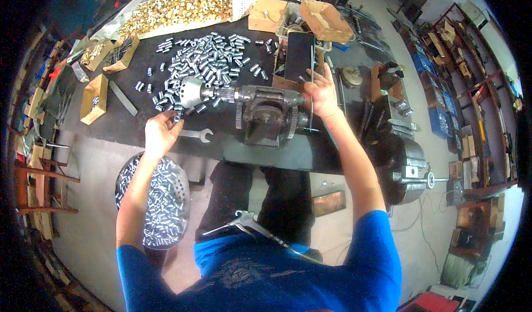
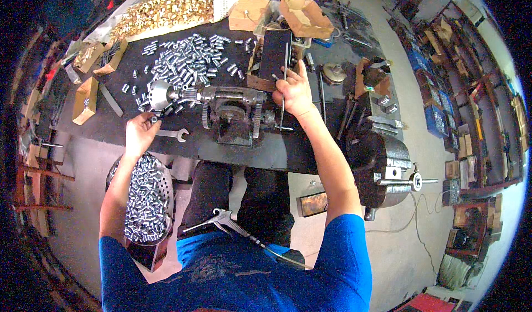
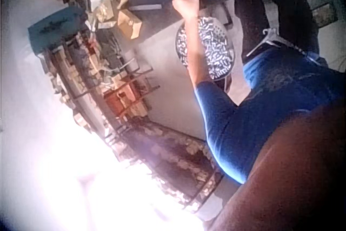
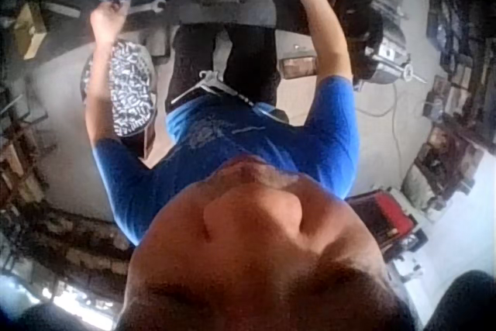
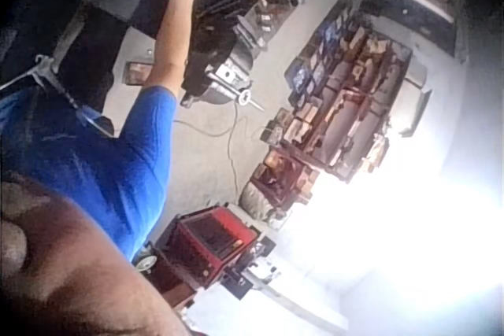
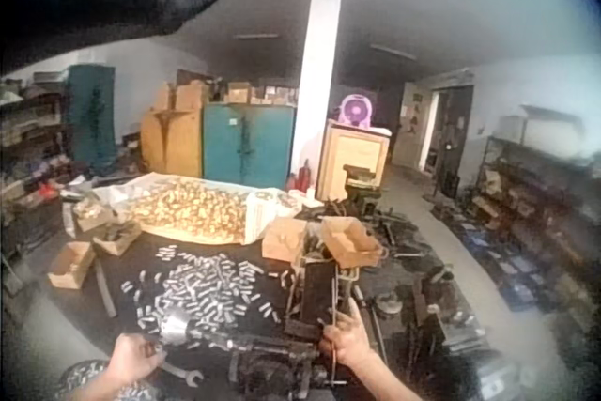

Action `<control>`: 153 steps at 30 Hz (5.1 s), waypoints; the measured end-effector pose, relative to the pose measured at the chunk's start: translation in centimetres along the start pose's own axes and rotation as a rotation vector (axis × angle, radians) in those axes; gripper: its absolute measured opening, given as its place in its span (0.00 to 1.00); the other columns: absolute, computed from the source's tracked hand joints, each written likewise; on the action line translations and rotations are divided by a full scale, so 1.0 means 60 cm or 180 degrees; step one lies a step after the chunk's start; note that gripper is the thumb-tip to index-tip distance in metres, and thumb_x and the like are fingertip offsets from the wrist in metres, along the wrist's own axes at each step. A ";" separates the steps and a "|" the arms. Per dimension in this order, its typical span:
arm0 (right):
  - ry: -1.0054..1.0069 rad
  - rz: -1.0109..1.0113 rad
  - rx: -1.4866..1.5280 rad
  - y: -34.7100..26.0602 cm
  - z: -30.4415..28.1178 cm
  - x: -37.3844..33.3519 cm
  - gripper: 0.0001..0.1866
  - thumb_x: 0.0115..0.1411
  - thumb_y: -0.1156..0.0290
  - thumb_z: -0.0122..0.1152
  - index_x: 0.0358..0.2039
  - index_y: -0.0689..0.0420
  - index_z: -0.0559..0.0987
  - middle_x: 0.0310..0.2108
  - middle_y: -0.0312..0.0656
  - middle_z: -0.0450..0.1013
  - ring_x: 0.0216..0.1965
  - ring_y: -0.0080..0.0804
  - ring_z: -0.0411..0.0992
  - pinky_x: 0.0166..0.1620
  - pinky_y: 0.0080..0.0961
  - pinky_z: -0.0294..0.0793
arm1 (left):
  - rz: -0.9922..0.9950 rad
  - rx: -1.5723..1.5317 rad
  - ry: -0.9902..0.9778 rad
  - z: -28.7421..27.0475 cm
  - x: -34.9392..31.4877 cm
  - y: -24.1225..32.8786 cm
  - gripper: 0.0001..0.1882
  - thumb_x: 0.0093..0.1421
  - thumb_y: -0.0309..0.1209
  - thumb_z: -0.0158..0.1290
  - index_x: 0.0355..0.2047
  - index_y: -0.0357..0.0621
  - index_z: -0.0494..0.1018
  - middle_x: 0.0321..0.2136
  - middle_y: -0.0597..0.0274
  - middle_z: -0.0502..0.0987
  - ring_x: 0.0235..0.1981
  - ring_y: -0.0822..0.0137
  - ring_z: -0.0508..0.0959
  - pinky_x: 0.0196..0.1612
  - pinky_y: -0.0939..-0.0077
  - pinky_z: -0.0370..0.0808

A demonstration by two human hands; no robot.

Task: The person repeatedly picks up small cylindrical metal parts from a rotating drum and uses a pair of pliers to manipulate them before placing them on a workbench. The task involves continuous handling of individual metal pieces in a repetitive cycle.

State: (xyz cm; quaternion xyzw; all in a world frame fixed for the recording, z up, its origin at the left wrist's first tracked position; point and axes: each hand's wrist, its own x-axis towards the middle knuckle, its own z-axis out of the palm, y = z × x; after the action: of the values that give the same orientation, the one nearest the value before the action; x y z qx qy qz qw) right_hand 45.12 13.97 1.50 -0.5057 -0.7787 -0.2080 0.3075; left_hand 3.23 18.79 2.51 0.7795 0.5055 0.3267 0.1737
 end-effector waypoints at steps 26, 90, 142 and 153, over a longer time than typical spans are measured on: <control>0.0508 -0.0089 0.0074 -0.014 -0.033 -0.001 0.10 0.35 0.69 0.57 0.13 0.55 0.65 0.26 0.49 0.74 0.41 0.43 0.73 0.58 0.57 0.51 | 0.0519 0.0236 0.0112 -0.010 0.075 -0.023 0.13 0.46 0.23 0.53 0.36 0.39 0.73 0.23 0.54 0.74 0.23 0.58 0.76 0.28 0.70 0.71; -0.0748 0.0952 0.3964 -0.530 -0.077 -0.091 0.31 0.50 0.42 0.55 0.12 0.55 0.57 0.10 0.38 0.53 0.12 0.35 0.55 0.17 0.29 0.49 | -0.1088 -0.3911 -0.1705 -0.072 -0.317 0.089 0.13 0.48 0.19 0.58 0.36 0.35 0.75 0.32 0.61 0.74 0.25 0.77 0.70 0.26 0.84 0.67; -0.0940 0.1544 0.4707 -0.536 -0.146 -0.076 0.20 0.43 0.67 0.58 0.08 0.57 0.56 0.11 0.37 0.60 0.14 0.30 0.66 0.17 0.23 0.62 | 0.0473 -0.0488 -0.0215 -0.033 -0.292 0.053 0.12 0.41 0.20 0.57 0.30 0.38 0.74 0.24 0.58 0.71 0.21 0.65 0.74 0.23 0.76 0.71; -0.1598 0.1936 0.4469 -0.533 -0.117 -0.075 0.16 0.42 0.72 0.55 0.10 0.59 0.58 0.10 0.34 0.56 0.12 0.23 0.56 0.18 0.22 0.53 | 0.1183 -0.0278 -0.0223 -0.037 -0.290 0.066 0.13 0.36 0.23 0.57 0.27 0.44 0.73 0.19 0.62 0.67 0.18 0.60 0.71 0.20 0.69 0.68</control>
State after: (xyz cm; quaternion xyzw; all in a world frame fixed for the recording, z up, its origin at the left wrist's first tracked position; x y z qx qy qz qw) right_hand 19.09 -6.31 3.08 -0.4160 -0.6018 0.5427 0.4126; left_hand -0.41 1.29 0.69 0.8620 0.3318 0.3475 0.1615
